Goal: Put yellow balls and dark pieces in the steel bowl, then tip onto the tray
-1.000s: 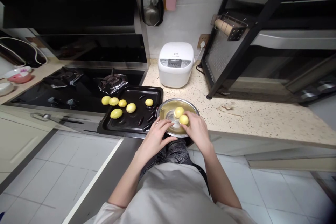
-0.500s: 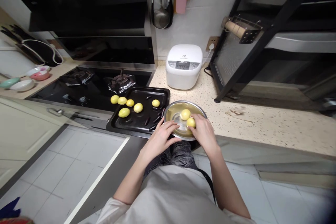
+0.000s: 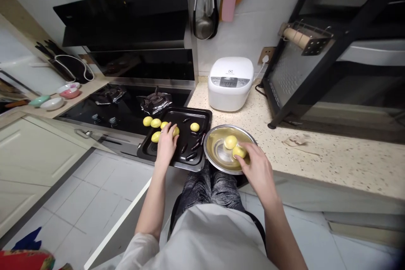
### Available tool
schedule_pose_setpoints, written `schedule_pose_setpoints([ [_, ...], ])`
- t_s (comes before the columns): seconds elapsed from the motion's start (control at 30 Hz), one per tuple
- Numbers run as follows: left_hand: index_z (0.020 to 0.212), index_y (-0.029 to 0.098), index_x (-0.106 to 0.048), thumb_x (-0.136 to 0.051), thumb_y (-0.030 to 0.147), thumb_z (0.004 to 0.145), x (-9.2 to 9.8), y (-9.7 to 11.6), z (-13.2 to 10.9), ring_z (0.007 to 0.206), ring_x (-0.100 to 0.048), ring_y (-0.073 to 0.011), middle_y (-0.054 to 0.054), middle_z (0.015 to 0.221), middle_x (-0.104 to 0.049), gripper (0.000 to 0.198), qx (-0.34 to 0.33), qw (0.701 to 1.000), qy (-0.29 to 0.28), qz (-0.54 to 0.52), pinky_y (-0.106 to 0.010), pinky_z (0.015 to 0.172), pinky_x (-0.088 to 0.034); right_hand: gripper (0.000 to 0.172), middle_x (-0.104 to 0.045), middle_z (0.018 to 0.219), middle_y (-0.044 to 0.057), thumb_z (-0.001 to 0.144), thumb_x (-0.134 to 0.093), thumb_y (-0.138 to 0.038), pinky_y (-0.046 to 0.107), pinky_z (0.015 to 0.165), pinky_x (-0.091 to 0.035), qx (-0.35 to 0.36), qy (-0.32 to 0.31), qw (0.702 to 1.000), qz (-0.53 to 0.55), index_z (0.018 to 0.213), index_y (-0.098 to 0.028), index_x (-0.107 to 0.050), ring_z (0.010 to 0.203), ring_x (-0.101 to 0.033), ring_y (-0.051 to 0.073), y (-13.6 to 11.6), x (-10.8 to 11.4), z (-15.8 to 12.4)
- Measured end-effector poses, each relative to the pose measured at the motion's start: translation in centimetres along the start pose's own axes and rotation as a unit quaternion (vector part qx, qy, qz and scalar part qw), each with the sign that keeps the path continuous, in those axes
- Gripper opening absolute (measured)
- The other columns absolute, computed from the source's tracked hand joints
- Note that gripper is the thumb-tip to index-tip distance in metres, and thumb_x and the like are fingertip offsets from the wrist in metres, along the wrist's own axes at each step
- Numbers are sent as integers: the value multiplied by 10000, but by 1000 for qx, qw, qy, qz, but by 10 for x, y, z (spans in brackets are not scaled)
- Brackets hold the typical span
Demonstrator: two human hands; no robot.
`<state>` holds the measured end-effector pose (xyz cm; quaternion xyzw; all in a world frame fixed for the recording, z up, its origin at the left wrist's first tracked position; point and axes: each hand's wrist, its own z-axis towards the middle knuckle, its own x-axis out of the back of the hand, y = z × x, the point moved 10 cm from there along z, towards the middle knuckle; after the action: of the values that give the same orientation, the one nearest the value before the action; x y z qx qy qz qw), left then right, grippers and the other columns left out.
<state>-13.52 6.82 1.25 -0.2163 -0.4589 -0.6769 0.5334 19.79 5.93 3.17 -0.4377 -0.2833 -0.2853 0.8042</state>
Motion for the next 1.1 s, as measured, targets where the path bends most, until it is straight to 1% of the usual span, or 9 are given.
schedule_pose_setpoints([
  [0.13, 1359, 139, -606, -626, 69, 907, -14, -13, 8, 1258, -634, -350, -188, 1323, -631, 457, 21, 998, -46, 20, -540, 1091, -537, 248, -725, 1198, 125, 1022, -542, -369, 477, 962, -533, 2, 15, 999, 29, 1175, -212, -659, 1118, -671, 319, -3, 3, -3],
  [0.27, 1267, 174, -622, -636, 56, 868, -8, -7, 10, 1148, -653, -314, -134, 1202, -633, 416, 17, 999, -28, -8, -529, 1056, -552, 225, -739, 1164, 118, 1024, -547, -357, 468, 971, -531, -11, 45, 998, 41, 1143, -220, -681, 1112, -678, 307, -1, 15, -5],
  [0.4, 1226, 217, -592, -664, 152, 881, 10, 31, 7, 1140, -628, -268, -98, 1207, -603, 359, -11, 991, 2, -135, -423, 939, -618, 205, -748, 1157, 114, 1015, -552, -336, 472, 969, -532, -28, 55, 997, 39, 1116, -226, -693, 1099, -681, 306, 1, 21, -5],
  [0.47, 1251, 227, -572, -684, 199, 886, 15, 60, 3, 1127, -629, -236, -91, 1240, -595, 383, -26, 977, -3, -213, -356, 887, -628, 207, -750, 1158, 119, 1013, -554, -335, 477, 968, -532, -31, 52, 997, 40, 1115, -225, -697, 1094, -682, 310, 1, 20, -4],
  [0.53, 1320, 240, -554, -694, 219, 897, 13, 93, -1, 1126, -635, -212, -90, 1278, -584, 447, -50, 963, -30, -262, -332, 923, -612, 209, -752, 1146, 120, 1016, -552, -339, 476, 968, -532, -28, 48, 998, 42, 1114, -224, -697, 1089, -683, 312, -1, 18, -4],
  [0.63, 1347, 243, -593, -702, 203, 907, 0, 138, -5, 1164, -628, -221, -87, 1249, -580, 455, -108, 954, -89, -264, -353, 1015, -573, 208, -753, 1132, 114, 1022, -552, -337, 468, 969, -531, -18, 40, 998, 43, 1118, -219, -694, 1086, -682, 307, -2, 16, -5],
  [0.7, 1288, 232, -632, -721, 170, 893, -14, 155, -8, 1159, -636, -235, -81, 1207, -591, 410, -138, 951, -129, -245, -379, 1050, -554, 212, -750, 1146, 114, 1022, -558, -337, 468, 973, -529, -18, 37, 998, 40, 1132, -215, -692, 1097, -679, 306, -1, 15, -7],
  [0.93, 1210, 221, -606, -807, 64, 781, -60, 160, -10, 1066, -691, -279, -85, 1232, -607, 499, -141, 963, -201, -115, -448, 950, -599, 230, -754, 1120, 121, 1032, -527, -328, 477, 947, -530, -19, 37, 999, 23, 1118, -202, -699, 1059, -683, 306, 6, 13, -12],
  [1.1, 1180, 205, -585, -850, 74, 755, -66, 170, -10, 1150, -678, -295, -95, 1212, -658, 517, -170, 963, -197, -69, -529, 1128, -505, 227, -762, 1082, 116, 1041, -519, -309, 461, 918, -530, 6, -4, 1000, 1, 1105, -202, -708, 1023, -689, 296, 0, 1, -13],
])
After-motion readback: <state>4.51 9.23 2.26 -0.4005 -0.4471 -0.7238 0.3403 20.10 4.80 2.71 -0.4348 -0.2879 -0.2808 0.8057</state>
